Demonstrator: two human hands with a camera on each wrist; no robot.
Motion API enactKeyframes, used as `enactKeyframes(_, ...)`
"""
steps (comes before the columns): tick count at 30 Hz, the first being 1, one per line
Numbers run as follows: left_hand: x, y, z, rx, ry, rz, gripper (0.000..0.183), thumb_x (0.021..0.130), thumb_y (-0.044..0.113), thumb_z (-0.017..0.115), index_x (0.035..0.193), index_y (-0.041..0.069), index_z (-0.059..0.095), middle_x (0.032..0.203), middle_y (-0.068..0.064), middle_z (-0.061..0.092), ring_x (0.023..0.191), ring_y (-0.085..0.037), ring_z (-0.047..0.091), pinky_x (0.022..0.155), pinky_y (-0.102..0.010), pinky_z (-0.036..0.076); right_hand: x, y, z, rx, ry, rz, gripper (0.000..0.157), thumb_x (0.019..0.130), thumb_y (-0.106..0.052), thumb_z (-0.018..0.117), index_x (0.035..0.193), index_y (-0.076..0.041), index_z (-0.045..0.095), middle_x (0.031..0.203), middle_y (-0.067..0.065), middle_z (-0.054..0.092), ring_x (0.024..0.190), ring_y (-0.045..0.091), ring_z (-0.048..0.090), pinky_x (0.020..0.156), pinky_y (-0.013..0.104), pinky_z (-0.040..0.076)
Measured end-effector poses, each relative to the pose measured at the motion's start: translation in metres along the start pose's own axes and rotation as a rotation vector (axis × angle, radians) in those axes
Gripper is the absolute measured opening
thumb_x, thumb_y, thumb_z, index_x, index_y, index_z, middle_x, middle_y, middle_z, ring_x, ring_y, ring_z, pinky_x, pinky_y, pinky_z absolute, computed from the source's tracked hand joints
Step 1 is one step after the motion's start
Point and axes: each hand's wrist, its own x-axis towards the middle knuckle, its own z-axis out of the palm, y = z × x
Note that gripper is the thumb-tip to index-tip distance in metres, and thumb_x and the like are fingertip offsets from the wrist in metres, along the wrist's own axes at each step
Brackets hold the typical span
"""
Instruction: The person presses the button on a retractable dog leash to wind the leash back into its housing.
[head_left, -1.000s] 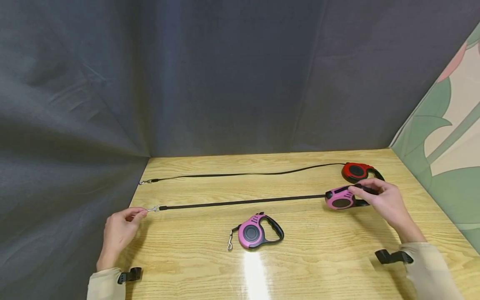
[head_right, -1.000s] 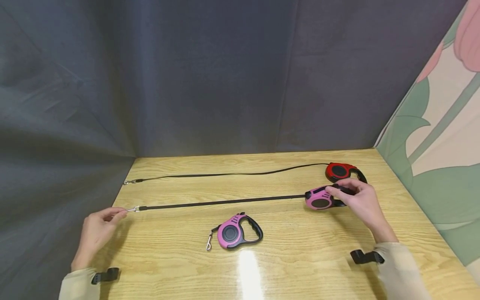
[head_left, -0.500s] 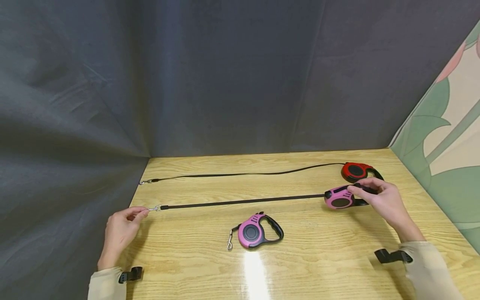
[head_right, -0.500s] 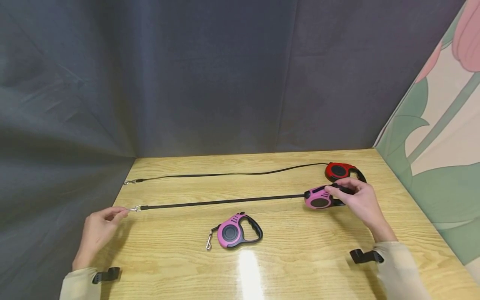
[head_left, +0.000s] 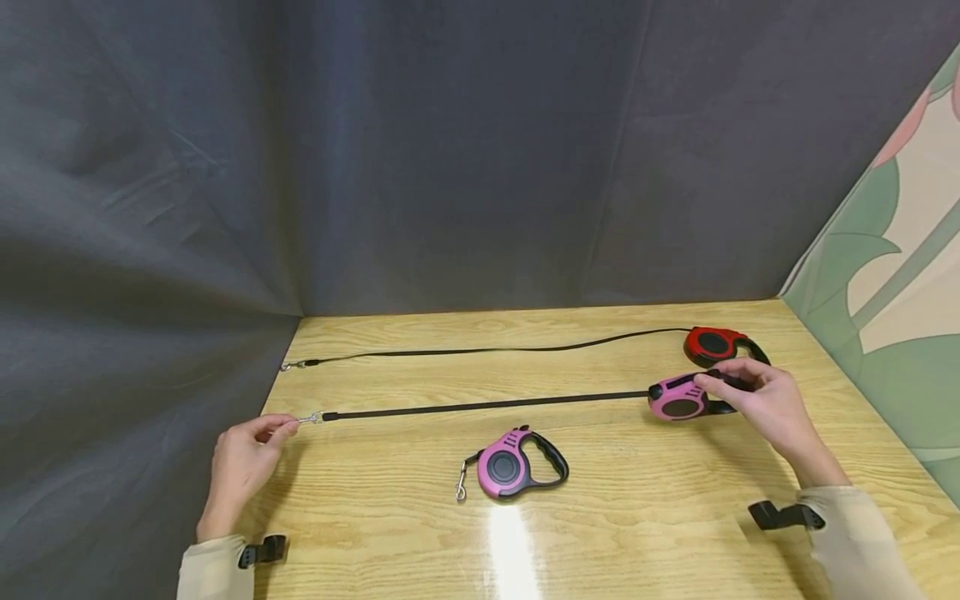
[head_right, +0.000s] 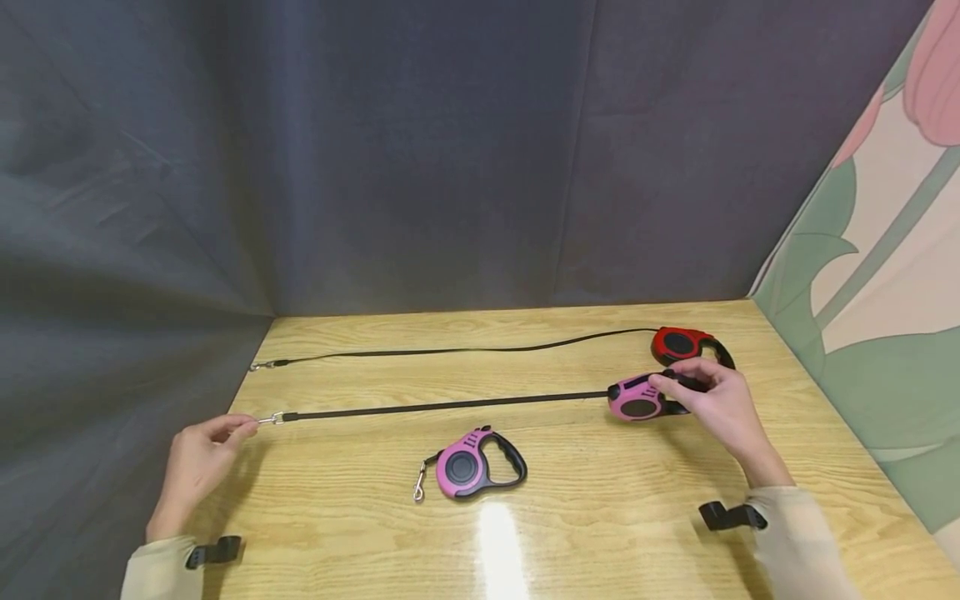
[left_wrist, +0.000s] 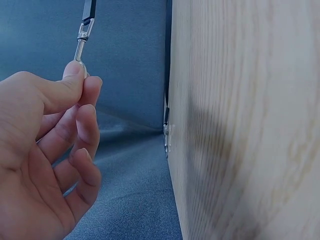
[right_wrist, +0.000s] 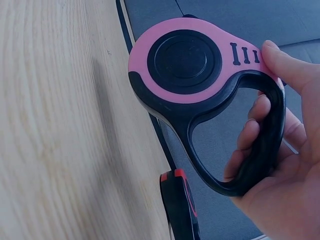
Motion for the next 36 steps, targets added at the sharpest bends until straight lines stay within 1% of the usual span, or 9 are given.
enactKeyframes(7, -0.001, 0.001, -0.001, -0.004, 0.006, 0.018, 0.014, 0.098, 0.022, 0.079, 0.104, 0.010, 0.084, 0.084, -0.007, 0.079, 0.063, -0.001, 0.054, 0.057, -0.026, 0.041, 0.000, 0.001, 0.001, 0.014, -0.007, -0.005, 0.030, 0.096, -0.038, 0.081, 0.113, -0.016, 0.071, 0.092, -0.030, 0.066, 0.088, -0.003, 0.056, 0.069, 0.020, 0.048)
enactKeyframes(14, -0.001, 0.003, -0.001, 0.002, 0.008, 0.030, 0.011, 0.097, 0.021, 0.080, 0.102, 0.011, 0.084, 0.085, -0.006, 0.079, 0.065, 0.000, 0.057, 0.058, -0.026, 0.042, 0.001, 0.001, 0.005, 0.002, -0.009, -0.006, 0.033, 0.096, -0.040, 0.081, 0.115, -0.015, 0.071, 0.093, -0.031, 0.066, 0.089, -0.003, 0.057, 0.069, 0.021, 0.048)
enactKeyframes(20, 0.001, 0.002, 0.000, 0.006, 0.016, 0.041, 0.012, 0.097, 0.022, 0.080, 0.102, 0.011, 0.084, 0.083, -0.005, 0.079, 0.065, 0.001, 0.057, 0.059, -0.026, 0.043, 0.001, 0.002, 0.006, 0.005, -0.006, -0.013, 0.032, 0.096, -0.039, 0.081, 0.115, -0.014, 0.072, 0.093, -0.030, 0.066, 0.089, -0.004, 0.057, 0.070, 0.021, 0.048)
enactKeyframes(23, 0.001, 0.003, 0.000, 0.006, 0.011, 0.038, 0.012, 0.097, 0.022, 0.081, 0.102, 0.012, 0.085, 0.084, -0.005, 0.080, 0.067, -0.001, 0.059, 0.060, -0.026, 0.044, 0.001, 0.002, 0.007, 0.009, -0.004, -0.012, 0.032, 0.096, -0.039, 0.081, 0.114, -0.014, 0.072, 0.093, -0.031, 0.066, 0.089, -0.004, 0.057, 0.070, 0.020, 0.048)
enactKeyframes(27, 0.000, 0.006, 0.001, 0.009, 0.001, 0.031, 0.012, 0.097, 0.024, 0.081, 0.102, 0.013, 0.085, 0.086, -0.006, 0.081, 0.072, -0.007, 0.064, 0.063, -0.027, 0.045, 0.001, 0.001, 0.008, 0.001, -0.001, -0.014, 0.034, 0.096, -0.040, 0.082, 0.114, -0.013, 0.072, 0.093, -0.031, 0.066, 0.088, -0.004, 0.057, 0.069, 0.021, 0.048)
enactKeyframes(30, 0.000, 0.008, 0.000, 0.009, -0.010, 0.018, 0.013, 0.097, 0.025, 0.081, 0.102, 0.014, 0.085, 0.087, -0.006, 0.080, 0.074, -0.010, 0.065, 0.064, -0.028, 0.045, 0.001, 0.000, 0.009, -0.009, -0.002, -0.018, 0.036, 0.096, -0.041, 0.081, 0.115, -0.012, 0.072, 0.093, -0.031, 0.066, 0.089, -0.003, 0.057, 0.070, 0.021, 0.047)
enactKeyframes(33, -0.001, 0.009, 0.001, 0.009, -0.018, 0.010, 0.014, 0.097, 0.025, 0.080, 0.102, 0.013, 0.085, 0.088, -0.006, 0.080, 0.075, -0.011, 0.064, 0.064, -0.028, 0.044, 0.002, 0.000, 0.010, -0.014, -0.003, -0.015, 0.038, 0.096, -0.041, 0.081, 0.115, -0.010, 0.071, 0.094, -0.031, 0.065, 0.089, -0.003, 0.056, 0.070, 0.022, 0.047)
enactKeyframes(36, -0.001, 0.009, 0.001, 0.007, -0.024, 0.010, 0.013, 0.098, 0.025, 0.080, 0.102, 0.014, 0.085, 0.089, -0.006, 0.080, 0.075, -0.010, 0.064, 0.065, -0.028, 0.045, 0.003, 0.000, 0.012, -0.021, -0.006, -0.011, 0.040, 0.095, -0.041, 0.082, 0.116, -0.009, 0.071, 0.095, -0.031, 0.064, 0.090, -0.003, 0.056, 0.070, 0.022, 0.047)
